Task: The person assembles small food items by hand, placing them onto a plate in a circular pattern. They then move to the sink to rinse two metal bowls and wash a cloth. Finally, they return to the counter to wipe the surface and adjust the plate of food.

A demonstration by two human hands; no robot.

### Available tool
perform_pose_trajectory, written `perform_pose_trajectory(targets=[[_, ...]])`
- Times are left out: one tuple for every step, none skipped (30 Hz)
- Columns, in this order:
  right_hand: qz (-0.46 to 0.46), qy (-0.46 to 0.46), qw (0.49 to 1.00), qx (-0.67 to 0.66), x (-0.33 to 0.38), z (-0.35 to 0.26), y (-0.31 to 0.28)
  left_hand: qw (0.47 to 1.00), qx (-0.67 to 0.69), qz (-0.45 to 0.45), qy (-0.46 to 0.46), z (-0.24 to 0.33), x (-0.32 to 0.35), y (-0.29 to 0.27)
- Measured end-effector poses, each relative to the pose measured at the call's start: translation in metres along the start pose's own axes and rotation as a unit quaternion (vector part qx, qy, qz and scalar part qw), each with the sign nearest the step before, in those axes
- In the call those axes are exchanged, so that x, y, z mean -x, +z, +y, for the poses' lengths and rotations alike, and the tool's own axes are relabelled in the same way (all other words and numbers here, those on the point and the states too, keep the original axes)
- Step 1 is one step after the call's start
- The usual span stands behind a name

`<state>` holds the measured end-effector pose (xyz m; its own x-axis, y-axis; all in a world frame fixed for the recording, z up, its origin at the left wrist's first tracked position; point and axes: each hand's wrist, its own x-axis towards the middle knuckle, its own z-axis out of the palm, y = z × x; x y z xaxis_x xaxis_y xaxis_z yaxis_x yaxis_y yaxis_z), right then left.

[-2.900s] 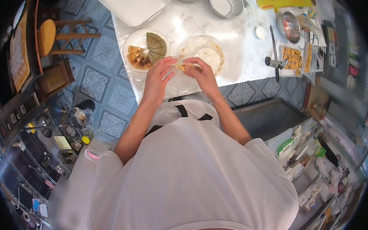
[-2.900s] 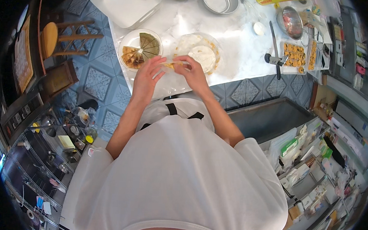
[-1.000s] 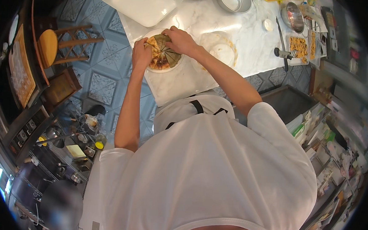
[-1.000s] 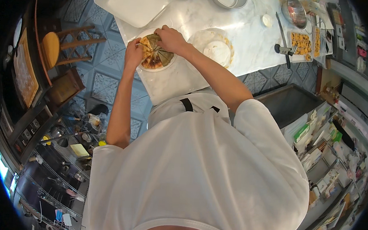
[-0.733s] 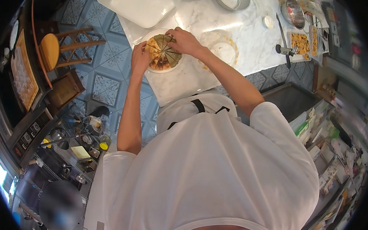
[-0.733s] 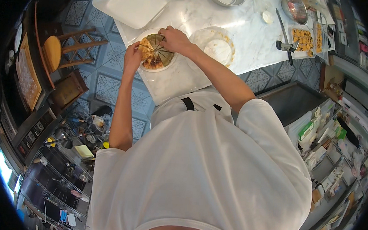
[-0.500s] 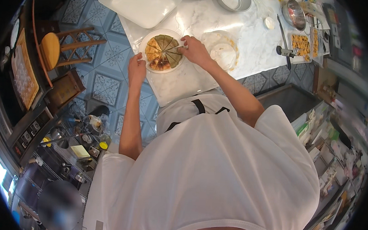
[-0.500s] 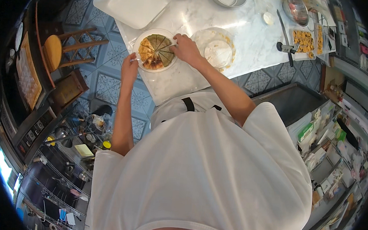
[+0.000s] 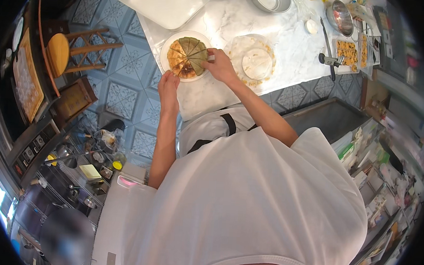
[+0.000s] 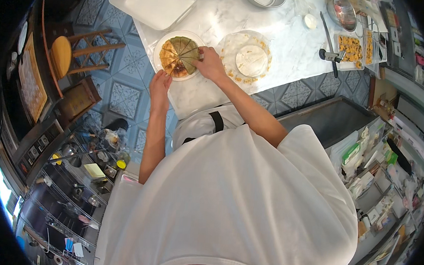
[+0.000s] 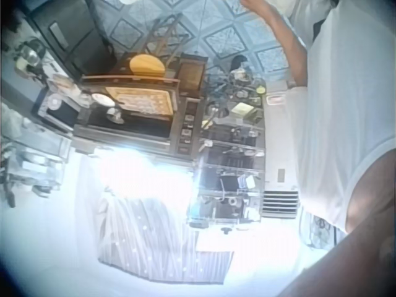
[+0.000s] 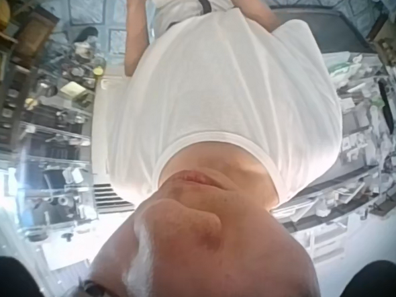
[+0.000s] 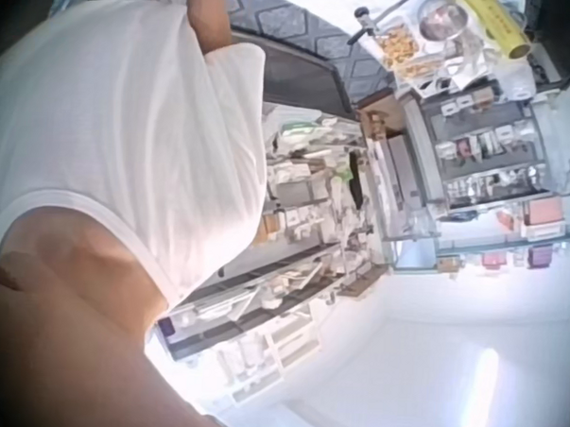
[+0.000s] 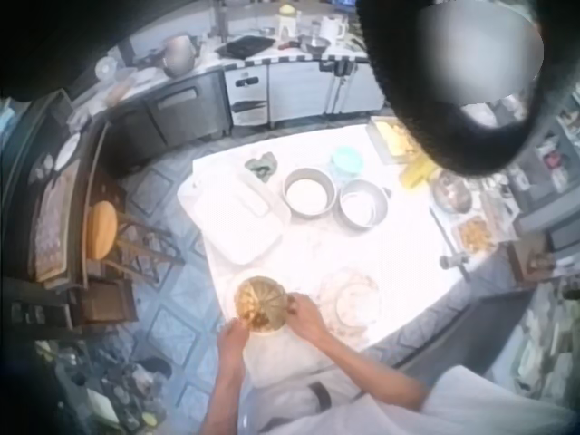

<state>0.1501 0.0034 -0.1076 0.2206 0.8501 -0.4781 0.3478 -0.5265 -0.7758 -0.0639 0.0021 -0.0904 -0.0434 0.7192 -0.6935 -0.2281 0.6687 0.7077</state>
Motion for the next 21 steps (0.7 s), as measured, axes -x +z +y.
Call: perform_pose_trajectory(targets=[[-0.008, 0.0, 1.0, -0.011, 0.0, -0.002, -0.001, 1.0, -0.009, -0.002, 0.009, 0.0, -0.001, 0.0], [-0.006, 0.005, 1.0, -0.018, 0.001, 0.003, 0.0, 1.0, -0.007, 0.014, 0.008, -0.001, 0.001, -0.001], [-0.002, 0.01, 1.0, -0.024, 0.002, 0.007, -0.001, 1.0, -0.005, 0.029, 0.006, -0.002, 0.004, -0.002], [0.002, 0.015, 0.999, -0.031, 0.002, 0.011, -0.003, 0.999, -0.004, 0.043, 0.005, -0.004, 0.006, -0.002], [-0.014, 0.051, 0.997, -0.056, 0.005, 0.016, -0.005, 0.999, 0.006, 0.036, -0.02, -0.005, 0.01, -0.003], [-0.032, 0.087, 0.992, -0.08, 0.014, 0.013, -0.007, 0.998, 0.018, 0.031, -0.043, -0.006, 0.015, -0.004], [-0.05, 0.123, 0.986, -0.104, 0.022, 0.01, -0.009, 0.997, 0.029, 0.025, -0.067, -0.007, 0.019, -0.002], [-0.069, 0.139, 0.979, -0.131, 0.027, 0.009, -0.008, 0.995, 0.053, 0.015, -0.084, -0.01, 0.021, 0.002], [-0.087, 0.155, 0.971, -0.159, 0.032, 0.007, -0.008, 0.992, 0.077, 0.005, -0.1, -0.015, 0.024, 0.006], [-0.106, 0.17, 0.962, -0.186, 0.034, 0.006, -0.008, 0.988, 0.1, -0.005, -0.117, -0.019, 0.025, 0.008], [-0.105, 0.171, 0.958, -0.205, 0.033, 0.009, -0.004, 0.984, 0.132, -0.01, -0.124, -0.021, 0.023, 0.008], [-0.102, 0.171, 0.954, -0.226, 0.033, 0.009, 0.001, 0.978, 0.162, -0.015, -0.131, -0.022, 0.021, 0.01], [-0.1, 0.172, 0.949, -0.246, 0.033, 0.009, 0.004, 0.972, 0.191, -0.02, -0.138, -0.023, 0.018, 0.012], [-0.095, 0.168, 0.947, -0.256, 0.033, 0.011, 0.005, 0.972, 0.198, -0.023, -0.126, -0.024, 0.016, 0.013], [-0.091, 0.166, 0.945, -0.266, 0.034, 0.002, 0.004, 0.972, 0.204, -0.024, -0.114, -0.022, 0.016, 0.013], [-0.087, 0.163, 0.943, -0.276, 0.035, -0.002, 0.003, 0.972, 0.211, -0.026, -0.102, -0.021, 0.016, 0.013], [-0.09, 0.161, 0.949, -0.256, 0.037, 0.001, 0.003, 0.974, 0.199, -0.025, -0.109, -0.023, 0.017, 0.01], [-0.093, 0.157, 0.954, -0.237, 0.038, 0.004, 0.001, 0.975, 0.188, -0.025, -0.113, -0.024, 0.017, 0.007], [-0.095, 0.152, 0.959, -0.218, 0.038, 0.007, -0.001, 0.977, 0.176, -0.025, -0.118, -0.024, 0.018, 0.004], [-0.083, 0.118, 0.976, -0.163, 0.036, 0.011, -0.003, 0.984, 0.146, -0.015, -0.099, -0.024, 0.018, 0.001], [-0.07, 0.085, 0.988, -0.107, 0.034, 0.014, -0.006, 0.99, 0.115, -0.004, -0.08, -0.021, 0.022, 0.0]])
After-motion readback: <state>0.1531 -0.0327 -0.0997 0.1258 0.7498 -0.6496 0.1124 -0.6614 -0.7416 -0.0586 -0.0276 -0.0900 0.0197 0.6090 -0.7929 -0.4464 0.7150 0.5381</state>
